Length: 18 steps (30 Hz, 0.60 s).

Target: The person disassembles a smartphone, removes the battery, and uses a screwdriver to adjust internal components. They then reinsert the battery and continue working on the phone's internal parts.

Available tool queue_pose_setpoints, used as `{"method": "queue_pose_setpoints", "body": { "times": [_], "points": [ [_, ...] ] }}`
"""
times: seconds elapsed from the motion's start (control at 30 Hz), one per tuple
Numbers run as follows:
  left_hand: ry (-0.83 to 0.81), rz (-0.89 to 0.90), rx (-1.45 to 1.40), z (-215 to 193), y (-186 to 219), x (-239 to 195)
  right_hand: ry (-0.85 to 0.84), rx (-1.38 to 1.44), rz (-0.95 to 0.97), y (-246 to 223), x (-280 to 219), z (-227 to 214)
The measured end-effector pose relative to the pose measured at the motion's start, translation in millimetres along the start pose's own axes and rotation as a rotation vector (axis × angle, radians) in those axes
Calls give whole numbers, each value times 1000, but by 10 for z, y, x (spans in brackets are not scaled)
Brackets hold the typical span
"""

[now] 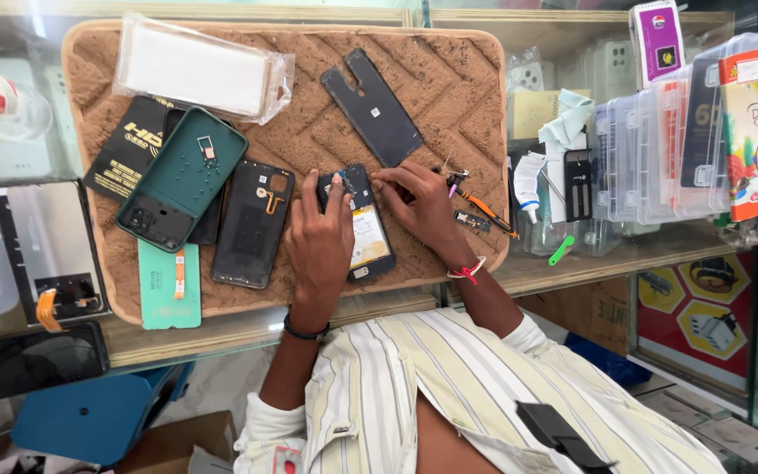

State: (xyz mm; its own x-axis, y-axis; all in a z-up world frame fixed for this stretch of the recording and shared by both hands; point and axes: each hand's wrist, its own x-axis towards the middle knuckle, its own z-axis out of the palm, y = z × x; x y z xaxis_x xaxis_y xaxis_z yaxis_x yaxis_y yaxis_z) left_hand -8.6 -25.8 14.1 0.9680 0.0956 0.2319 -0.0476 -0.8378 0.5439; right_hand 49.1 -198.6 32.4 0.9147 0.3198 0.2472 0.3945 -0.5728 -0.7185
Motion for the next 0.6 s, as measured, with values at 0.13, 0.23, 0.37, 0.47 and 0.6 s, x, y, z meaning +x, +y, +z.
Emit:
{"method": "queue_pose_setpoints", "body": {
  "times": [0.13, 0.23, 0.37, 0.47, 0.6],
  "points": [
    [-50, -22, 55, 16, 26, 20, 0, 15, 1, 24, 24, 2],
    [-28, 7, 107, 109, 20, -77, 5, -50, -64, 78, -5, 19],
    [-13, 34, 248, 228, 66, -166, -4, -22, -48, 64, -27, 35],
    [-46, 67, 359, 226, 81, -174, -15, -26, -41, 6, -1, 34],
    [-101, 113, 479, 219, 108, -195, -28, -43, -41, -18, -1, 37]
  ]
}}
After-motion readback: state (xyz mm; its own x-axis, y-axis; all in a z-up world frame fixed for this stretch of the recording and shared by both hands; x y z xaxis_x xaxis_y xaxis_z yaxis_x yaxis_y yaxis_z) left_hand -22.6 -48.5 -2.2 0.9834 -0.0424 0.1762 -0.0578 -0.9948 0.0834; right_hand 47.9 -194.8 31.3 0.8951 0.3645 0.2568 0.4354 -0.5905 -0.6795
